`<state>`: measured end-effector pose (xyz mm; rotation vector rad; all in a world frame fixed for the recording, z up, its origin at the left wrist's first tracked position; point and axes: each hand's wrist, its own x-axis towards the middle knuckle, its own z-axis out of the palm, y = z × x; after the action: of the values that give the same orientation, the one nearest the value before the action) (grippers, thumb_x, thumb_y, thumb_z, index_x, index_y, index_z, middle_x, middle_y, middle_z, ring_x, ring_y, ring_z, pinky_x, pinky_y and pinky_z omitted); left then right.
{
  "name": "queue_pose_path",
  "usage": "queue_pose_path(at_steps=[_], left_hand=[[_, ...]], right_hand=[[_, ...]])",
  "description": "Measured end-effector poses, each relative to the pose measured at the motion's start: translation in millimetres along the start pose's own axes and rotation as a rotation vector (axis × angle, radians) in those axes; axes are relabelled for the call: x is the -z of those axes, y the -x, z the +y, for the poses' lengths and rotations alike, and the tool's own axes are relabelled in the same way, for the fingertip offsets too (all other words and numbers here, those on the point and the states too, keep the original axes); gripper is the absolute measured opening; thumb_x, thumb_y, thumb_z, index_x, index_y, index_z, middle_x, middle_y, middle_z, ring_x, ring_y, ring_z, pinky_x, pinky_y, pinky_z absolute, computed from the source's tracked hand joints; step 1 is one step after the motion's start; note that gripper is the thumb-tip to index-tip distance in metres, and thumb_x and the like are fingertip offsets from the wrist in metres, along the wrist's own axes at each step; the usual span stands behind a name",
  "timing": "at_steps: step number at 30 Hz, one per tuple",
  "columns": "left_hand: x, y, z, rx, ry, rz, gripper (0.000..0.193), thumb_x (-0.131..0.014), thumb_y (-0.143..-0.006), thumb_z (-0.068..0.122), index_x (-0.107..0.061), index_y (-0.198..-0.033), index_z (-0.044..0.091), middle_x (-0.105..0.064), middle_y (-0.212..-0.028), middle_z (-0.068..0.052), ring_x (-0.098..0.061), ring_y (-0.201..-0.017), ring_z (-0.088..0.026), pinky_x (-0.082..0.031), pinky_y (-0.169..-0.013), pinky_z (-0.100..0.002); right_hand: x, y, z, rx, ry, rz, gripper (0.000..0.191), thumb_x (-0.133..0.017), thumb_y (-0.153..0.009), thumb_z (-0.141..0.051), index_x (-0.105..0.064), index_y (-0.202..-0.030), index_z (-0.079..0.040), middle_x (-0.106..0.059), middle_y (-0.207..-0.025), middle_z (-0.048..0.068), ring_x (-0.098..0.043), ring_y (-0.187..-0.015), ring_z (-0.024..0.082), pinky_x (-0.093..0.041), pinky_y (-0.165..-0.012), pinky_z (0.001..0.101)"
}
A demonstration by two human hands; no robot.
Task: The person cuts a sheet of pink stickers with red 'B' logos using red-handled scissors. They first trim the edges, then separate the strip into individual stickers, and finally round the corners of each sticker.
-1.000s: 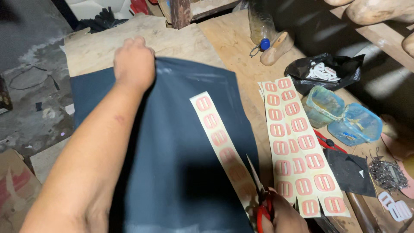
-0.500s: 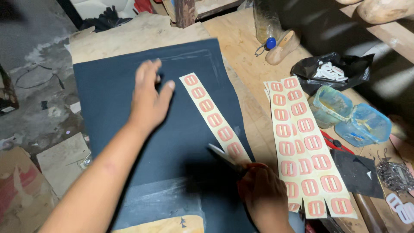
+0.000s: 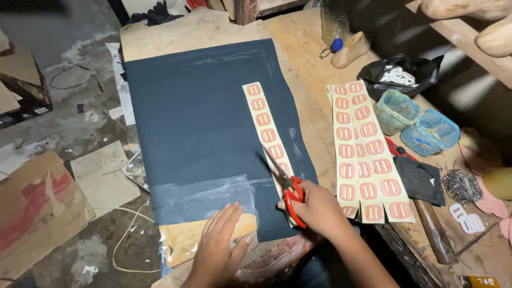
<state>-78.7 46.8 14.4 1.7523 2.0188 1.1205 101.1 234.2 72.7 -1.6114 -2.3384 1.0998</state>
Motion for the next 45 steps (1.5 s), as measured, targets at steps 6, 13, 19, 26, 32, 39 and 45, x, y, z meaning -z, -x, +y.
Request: queue_pose_path(at_steps=[6, 13, 19, 26, 32, 39, 45], left_hand=[[5, -16, 29, 0.009, -0.055, -0.042, 0.055, -0.073, -0.082, 0.027, -0.060, -0.130, 0.002, -0.056, -0.137, -0.019, -0.049, -0.129, -0.038, -0.034, -0.108, -0.050], [31, -36, -26, 0.345, -0.321, 0.372, 0.053, -0.069, -0.083, 0.027, -0.061, -0.131, 0.004, -0.054, -0.140, -0.019, -0.048, -0.132, -0.039, -0.036, -0.105, -0.052], [79, -7, -131, 1.443, 0.597, 0.548, 0.088, -0.066, -0.092, 0.043, -0.023, -0.159, 0.005, -0.051, -0.142, -0.034, -0.061, -0.121, -0.041, -0.047, -0.102, -0.051], [81, -12, -157, 1.369, 1.357, 0.347, 0.067, -0.048, -0.099, 0.050, -0.043, -0.149, 0.006, -0.066, -0.129, -0.019, -0.063, -0.117, -0.033, -0.044, -0.104, -0.051], [66, -34, -149, 0.980, 1.288, 0.669, 0.057, -0.052, -0.097, 0.027, -0.045, -0.151, 0.009, -0.070, -0.120, -0.014, -0.065, -0.111, -0.028, -0.050, -0.095, -0.045], [56, -59, -116, 0.775, 0.269, 0.521, 0.082, -0.073, -0.084, 0.017, -0.033, -0.155, 0.009, -0.066, -0.127, -0.018, -0.069, -0.105, -0.029, -0.054, -0.091, -0.038], [37, -77, -93, 0.554, -0.095, 0.472, 0.100, -0.081, -0.079, 0.014, -0.020, -0.158, -0.001, -0.052, -0.138, -0.030, -0.050, -0.124, -0.042, -0.040, -0.105, -0.044]], right_hand=[[-7, -29, -4, 0.159, 0.203, 0.344, 0.029, -0.073, -0.082, -0.028, -0.061, -0.092, -0.003, -0.069, -0.088, 0.023, -0.067, -0.086, 0.043, -0.051, -0.075, 0.0524], [25, -136, -17, 0.077, 0.183, 0.454, 0.030, -0.067, -0.091, -0.022, -0.057, -0.104, 0.002, -0.067, -0.100, 0.026, -0.066, -0.096, 0.045, -0.052, -0.084, 0.0515], [15, -168, -44, -0.002, 0.276, 0.428, 0.050, -0.081, -0.078, -0.027, -0.056, -0.108, 0.005, -0.065, -0.105, 0.027, -0.066, -0.100, 0.043, -0.053, -0.086, 0.0491], [16, -186, -47, 0.016, 0.242, 0.283, 0.034, -0.072, -0.081, -0.017, -0.062, -0.108, 0.002, -0.071, -0.100, 0.026, -0.069, -0.097, 0.042, -0.054, -0.087, 0.0488], [53, -219, -76, 0.131, 0.222, 0.507, 0.036, -0.070, -0.082, -0.018, -0.061, -0.110, 0.003, -0.069, -0.099, 0.029, -0.067, -0.095, 0.046, -0.052, -0.086, 0.0525], [126, -262, -86, 0.087, 0.432, 0.735, 0.041, -0.076, -0.083, -0.022, -0.060, -0.111, 0.005, -0.070, -0.098, 0.028, -0.068, -0.091, 0.047, -0.054, -0.082, 0.0526], [170, -253, -51, 0.173, 0.478, 0.861, 0.042, -0.075, -0.096, -0.026, -0.057, -0.113, 0.008, -0.069, -0.099, 0.031, -0.067, -0.091, 0.049, -0.053, -0.081, 0.0524]])
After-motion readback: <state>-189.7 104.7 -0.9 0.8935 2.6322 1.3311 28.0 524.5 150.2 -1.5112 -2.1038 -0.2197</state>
